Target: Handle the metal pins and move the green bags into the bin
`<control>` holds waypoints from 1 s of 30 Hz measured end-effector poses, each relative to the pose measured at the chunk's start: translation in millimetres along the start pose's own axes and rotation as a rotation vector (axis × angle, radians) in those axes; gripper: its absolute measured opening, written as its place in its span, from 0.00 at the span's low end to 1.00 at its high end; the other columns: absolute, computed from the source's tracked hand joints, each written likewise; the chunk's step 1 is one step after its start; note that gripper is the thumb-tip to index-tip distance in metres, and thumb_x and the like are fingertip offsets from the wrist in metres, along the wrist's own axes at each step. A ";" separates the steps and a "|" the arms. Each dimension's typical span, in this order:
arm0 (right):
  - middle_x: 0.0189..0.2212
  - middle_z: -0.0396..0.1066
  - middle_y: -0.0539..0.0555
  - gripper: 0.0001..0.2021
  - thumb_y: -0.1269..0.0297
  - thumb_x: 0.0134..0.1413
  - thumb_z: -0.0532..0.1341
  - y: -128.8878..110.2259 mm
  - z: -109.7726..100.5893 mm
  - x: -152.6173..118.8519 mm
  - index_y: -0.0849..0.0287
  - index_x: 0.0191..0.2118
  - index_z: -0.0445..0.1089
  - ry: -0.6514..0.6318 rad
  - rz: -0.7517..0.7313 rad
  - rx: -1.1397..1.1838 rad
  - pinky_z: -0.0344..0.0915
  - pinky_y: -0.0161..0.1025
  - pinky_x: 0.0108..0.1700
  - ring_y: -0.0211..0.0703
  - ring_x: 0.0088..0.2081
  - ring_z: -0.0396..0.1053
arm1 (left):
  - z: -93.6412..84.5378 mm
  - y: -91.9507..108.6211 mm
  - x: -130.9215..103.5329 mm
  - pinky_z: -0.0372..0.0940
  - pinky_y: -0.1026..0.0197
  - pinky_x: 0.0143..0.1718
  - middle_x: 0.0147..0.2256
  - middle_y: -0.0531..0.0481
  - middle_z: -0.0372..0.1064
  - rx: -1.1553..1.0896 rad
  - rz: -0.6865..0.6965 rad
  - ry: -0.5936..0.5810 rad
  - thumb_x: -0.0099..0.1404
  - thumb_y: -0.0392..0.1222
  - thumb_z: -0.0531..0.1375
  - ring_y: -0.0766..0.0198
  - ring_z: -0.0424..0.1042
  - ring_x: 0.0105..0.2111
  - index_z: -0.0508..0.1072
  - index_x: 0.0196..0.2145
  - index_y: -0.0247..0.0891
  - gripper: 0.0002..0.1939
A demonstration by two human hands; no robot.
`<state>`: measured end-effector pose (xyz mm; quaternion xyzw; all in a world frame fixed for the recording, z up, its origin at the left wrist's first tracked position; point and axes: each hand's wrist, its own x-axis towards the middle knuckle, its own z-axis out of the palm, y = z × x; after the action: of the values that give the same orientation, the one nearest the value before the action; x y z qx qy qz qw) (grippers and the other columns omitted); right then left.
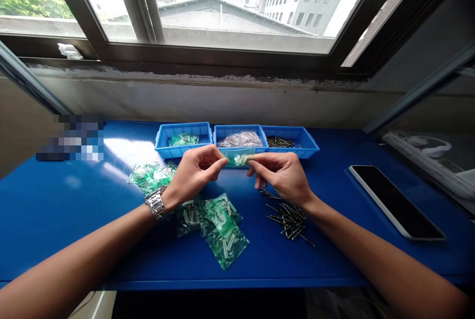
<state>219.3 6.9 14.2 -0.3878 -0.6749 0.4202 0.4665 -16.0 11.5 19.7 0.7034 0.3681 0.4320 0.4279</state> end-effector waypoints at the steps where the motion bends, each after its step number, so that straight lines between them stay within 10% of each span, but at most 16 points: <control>1: 0.30 0.82 0.55 0.09 0.62 0.60 0.69 -0.7 0.2 -0.1 0.58 0.44 0.83 0.007 -0.006 -0.016 0.71 0.34 0.19 0.41 0.22 0.77 | -0.1 -0.9 -0.4 0.66 0.69 0.22 0.26 0.53 0.73 0.017 0.024 0.011 0.70 0.41 0.64 0.70 0.72 0.24 0.74 0.34 0.36 0.08; 9: 0.51 0.80 0.54 0.21 0.70 0.63 0.63 -4.2 -0.3 -3.9 0.50 0.60 0.75 0.088 -0.121 -0.248 0.80 0.42 0.29 0.40 0.26 0.78 | 0.5 -4.6 -1.2 0.77 0.57 0.52 0.50 0.49 0.79 0.263 0.262 0.119 0.70 0.36 0.64 0.60 0.79 0.51 0.75 0.50 0.42 0.11; 20: 0.51 0.79 0.55 0.18 0.67 0.64 0.63 -1.9 -1.1 -3.4 0.53 0.58 0.77 0.098 -0.131 -0.264 0.80 0.42 0.33 0.40 0.29 0.79 | -0.3 -2.4 -1.3 0.78 0.56 0.48 0.45 0.49 0.80 0.288 0.268 0.162 0.71 0.36 0.63 0.61 0.81 0.46 0.76 0.47 0.41 0.08; 30: 0.19 0.72 0.49 0.18 0.56 0.66 0.64 -13.5 3.7 -1.5 0.59 0.26 0.75 0.021 -0.013 -0.194 0.68 0.35 0.23 0.37 0.19 0.70 | 1.8 6.6 0.8 0.67 0.67 0.22 0.21 0.53 0.70 -0.068 -0.063 0.000 0.69 0.44 0.65 0.69 0.70 0.20 0.71 0.31 0.36 0.12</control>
<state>214.4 0.1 25.6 -0.4312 -0.7101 0.3456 0.4364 -13.0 9.3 25.5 0.6766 0.3751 0.4305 0.4649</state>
